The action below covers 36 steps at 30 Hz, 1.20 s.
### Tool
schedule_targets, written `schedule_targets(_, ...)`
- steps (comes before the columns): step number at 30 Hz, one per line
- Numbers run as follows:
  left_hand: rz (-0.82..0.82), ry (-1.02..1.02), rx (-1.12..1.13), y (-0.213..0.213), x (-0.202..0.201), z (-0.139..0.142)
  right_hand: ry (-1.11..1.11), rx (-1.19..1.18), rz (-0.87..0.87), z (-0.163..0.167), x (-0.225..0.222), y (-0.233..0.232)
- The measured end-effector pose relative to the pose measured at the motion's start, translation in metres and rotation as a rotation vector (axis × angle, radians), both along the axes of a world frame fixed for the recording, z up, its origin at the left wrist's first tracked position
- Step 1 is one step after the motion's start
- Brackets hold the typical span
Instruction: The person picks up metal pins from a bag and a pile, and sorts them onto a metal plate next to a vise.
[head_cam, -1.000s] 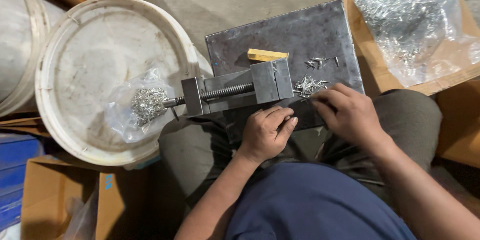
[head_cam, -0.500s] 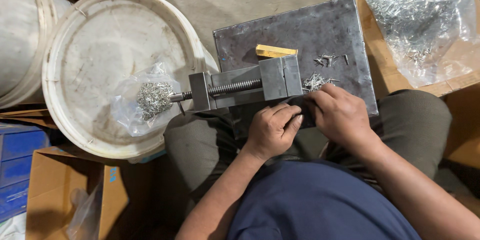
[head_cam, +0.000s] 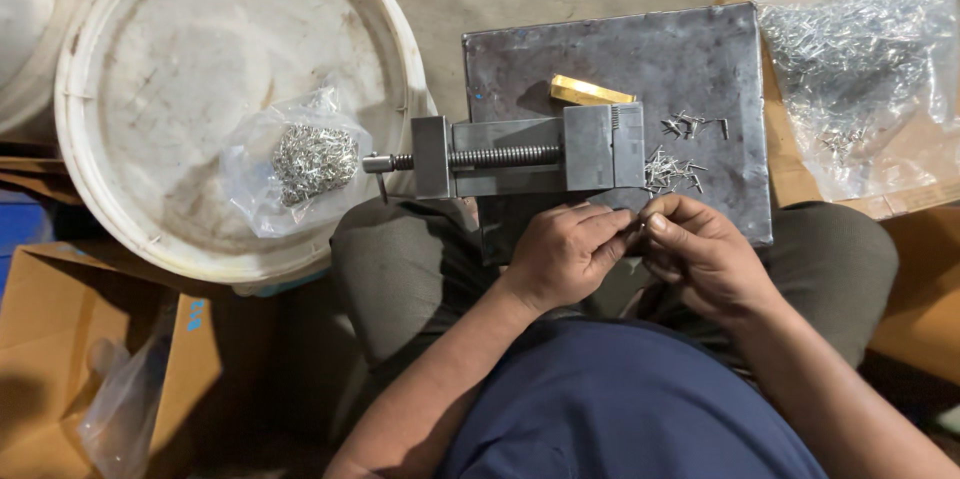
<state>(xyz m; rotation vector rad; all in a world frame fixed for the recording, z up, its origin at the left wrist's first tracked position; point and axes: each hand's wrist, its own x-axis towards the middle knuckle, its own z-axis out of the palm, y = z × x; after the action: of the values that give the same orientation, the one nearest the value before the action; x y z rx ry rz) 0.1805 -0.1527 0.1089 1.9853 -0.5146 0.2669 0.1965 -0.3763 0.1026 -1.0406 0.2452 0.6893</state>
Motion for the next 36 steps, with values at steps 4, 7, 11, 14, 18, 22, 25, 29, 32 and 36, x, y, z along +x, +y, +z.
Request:
schedule_targets(4, -0.055, 0.057, -0.041, 0.002, 0.001, 0.001, -0.047, -0.012, -0.023, -0.007, -0.003, 0.002)
schedule_targets(7, -0.04, 0.052, -0.026, 0.002, 0.002, 0.005, -0.069, -0.078, -0.03, -0.008, -0.005, 0.005)
schedule_targets(11, -0.026, 0.054, 0.005, 0.003, 0.003, 0.009, -0.147, -0.129, -0.046, -0.008, -0.009, 0.011)
schedule_targets(14, -0.05, 0.038, -0.055, 0.005, 0.003, 0.009, -0.208, -0.138, -0.064, -0.008, -0.011, 0.014)
schedule_targets(18, -0.062, 0.04, -0.062, 0.005, 0.004, 0.006, -0.231, -0.163, -0.094, -0.009, -0.014, 0.017)
schedule_targets(22, -0.03, 0.013, -0.081, 0.002, 0.003, 0.003, -0.26, -0.176, -0.102, -0.007, -0.014, 0.018)
schedule_targets(25, -0.023, 0.007, -0.107, 0.002, 0.003, 0.002, -0.427, -0.36, -0.048, 0.001, -0.012, 0.017)
schedule_targets(29, -0.051, 0.049, -0.105, 0.004, 0.005, 0.004, -1.016, -0.907, 0.06, 0.018, -0.005, 0.017)
schedule_targets(32, -0.082, 0.102, -0.189, 0.005, 0.006, 0.006, -1.223, -0.977, 0.134, 0.034, 0.004, 0.02)
schedule_targets(36, -0.034, 0.142, -0.202, 0.007, 0.005, 0.008, -1.302, -1.015, 0.067, 0.056, 0.017, 0.031)
